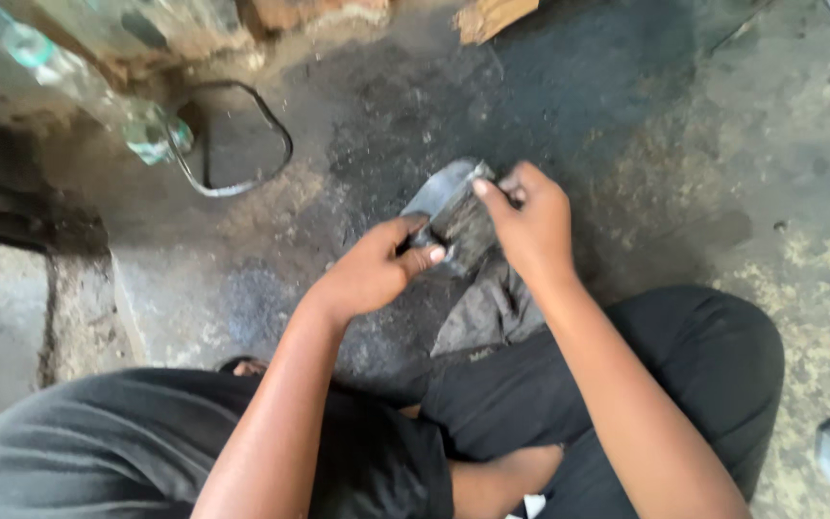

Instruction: The person sits on the floor and uses a green-handled screwdriver to scrape and clean a small, dirty metal object. They repeatedly rub the tool against the surface of the object, which is held in their left hand, to remove grime or residue.

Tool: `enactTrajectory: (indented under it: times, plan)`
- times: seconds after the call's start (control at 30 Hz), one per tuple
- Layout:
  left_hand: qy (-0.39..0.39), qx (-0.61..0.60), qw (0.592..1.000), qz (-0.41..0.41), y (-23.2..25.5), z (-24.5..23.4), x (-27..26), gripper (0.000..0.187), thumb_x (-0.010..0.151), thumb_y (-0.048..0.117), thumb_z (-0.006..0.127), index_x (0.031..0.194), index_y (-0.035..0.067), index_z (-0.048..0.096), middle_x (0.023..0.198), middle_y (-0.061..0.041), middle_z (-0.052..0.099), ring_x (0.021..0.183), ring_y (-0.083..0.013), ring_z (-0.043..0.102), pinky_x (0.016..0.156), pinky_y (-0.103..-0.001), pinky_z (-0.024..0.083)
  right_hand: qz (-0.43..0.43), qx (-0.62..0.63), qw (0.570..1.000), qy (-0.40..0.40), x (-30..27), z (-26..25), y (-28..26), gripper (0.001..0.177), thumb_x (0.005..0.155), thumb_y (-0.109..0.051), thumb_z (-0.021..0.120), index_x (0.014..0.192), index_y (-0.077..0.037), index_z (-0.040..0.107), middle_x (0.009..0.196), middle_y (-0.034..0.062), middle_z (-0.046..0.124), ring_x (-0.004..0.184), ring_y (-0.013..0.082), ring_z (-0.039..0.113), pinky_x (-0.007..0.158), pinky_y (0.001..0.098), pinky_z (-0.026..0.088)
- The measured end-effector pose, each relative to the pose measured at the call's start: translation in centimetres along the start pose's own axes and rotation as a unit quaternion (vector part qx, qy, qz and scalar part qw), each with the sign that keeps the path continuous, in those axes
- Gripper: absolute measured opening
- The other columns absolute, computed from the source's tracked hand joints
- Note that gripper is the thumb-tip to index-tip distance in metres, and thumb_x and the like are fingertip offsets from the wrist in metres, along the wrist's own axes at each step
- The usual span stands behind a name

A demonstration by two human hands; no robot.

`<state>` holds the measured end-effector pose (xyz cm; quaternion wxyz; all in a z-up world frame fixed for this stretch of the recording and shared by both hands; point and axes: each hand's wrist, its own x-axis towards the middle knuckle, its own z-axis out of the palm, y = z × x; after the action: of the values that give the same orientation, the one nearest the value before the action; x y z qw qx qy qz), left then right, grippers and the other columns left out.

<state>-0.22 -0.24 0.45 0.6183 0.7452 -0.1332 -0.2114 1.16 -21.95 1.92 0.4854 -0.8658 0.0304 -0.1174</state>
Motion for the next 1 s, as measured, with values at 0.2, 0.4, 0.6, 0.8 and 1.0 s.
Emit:
enactTrajectory:
  times: [0.2, 0.4, 0.6, 0.8, 1.0]
  plan:
    - [0.004, 0.045, 0.999, 0.001, 0.1, -0.2, 0.1, 0.054, 0.094, 0.029, 0.070, 0.136, -0.003, 0.057, 0.117, -0.016, 0.071, 0.106, -0.0215, 0.066, 0.091, -0.035, 0.051, 0.225, 0.571, 0.777, -0.138, -0.2, -4.8, 1.1, 0.031, 0.103, -0.032, 0.067, 0.087, -0.007, 0.059, 0.068, 0.0021, 0.051, 0.054, 0.0108, 0.041, 0.054, 0.0283, 0.033]
    - [0.002, 0.034, 0.999, -0.043, 1.1, -0.1, 0.0, 0.053, 0.092, 0.028, 0.068, 0.135, 0.000, 0.057, 0.111, -0.015, 0.074, 0.101, -0.0206, 0.069, 0.088, -0.035, 0.053, 0.261, 0.654, 0.694, -0.153, 0.6, -5.3, 1.7, 0.031, 0.104, -0.034, 0.062, 0.095, -0.004, 0.063, 0.066, 0.0015, 0.052, 0.050, 0.0108, 0.041, 0.050, 0.0277, 0.031]
    - [-0.015, 0.033, 0.999, -0.031, 1.5, -0.2, 0.0, 0.043, 0.093, 0.025, 0.067, 0.127, 0.000, 0.061, 0.102, -0.015, 0.074, 0.095, -0.0196, 0.067, 0.085, -0.035, 0.053, 0.242, 0.551, 0.798, -0.021, 3.3, -7.6, 5.1, 0.022, 0.101, -0.025, 0.064, 0.100, -0.003, 0.064, 0.072, 0.0025, 0.057, 0.057, 0.0130, 0.050, 0.053, 0.0285, 0.038]
    - [-0.011, 0.058, 0.998, -0.027, 1.8, -0.1, -0.1, 0.040, 0.093, 0.024, 0.066, 0.126, 0.001, 0.060, 0.099, -0.015, 0.073, 0.092, -0.0194, 0.067, 0.083, -0.035, 0.053, 0.213, 0.358, 0.906, 0.073, 6.6, -7.6, 13.1, 0.012, 0.086, -0.004, 0.058, 0.097, -0.003, 0.062, 0.088, 0.0111, 0.071, 0.075, 0.0212, 0.069, 0.067, 0.0350, 0.058]
    - [-0.014, 0.060, 0.998, -0.023, 2.1, 0.1, -0.3, 0.036, 0.093, 0.023, 0.066, 0.120, 0.001, 0.062, 0.095, -0.015, 0.073, 0.089, -0.0205, 0.066, 0.082, -0.036, 0.052, 0.192, -0.130, 0.972, 0.045, 6.5, -3.3, 18.4, 0.017, 0.076, -0.006, 0.072, 0.093, -0.009, 0.072, 0.096, 0.0116, 0.072, 0.091, 0.0315, 0.066, 0.077, 0.0425, 0.046]
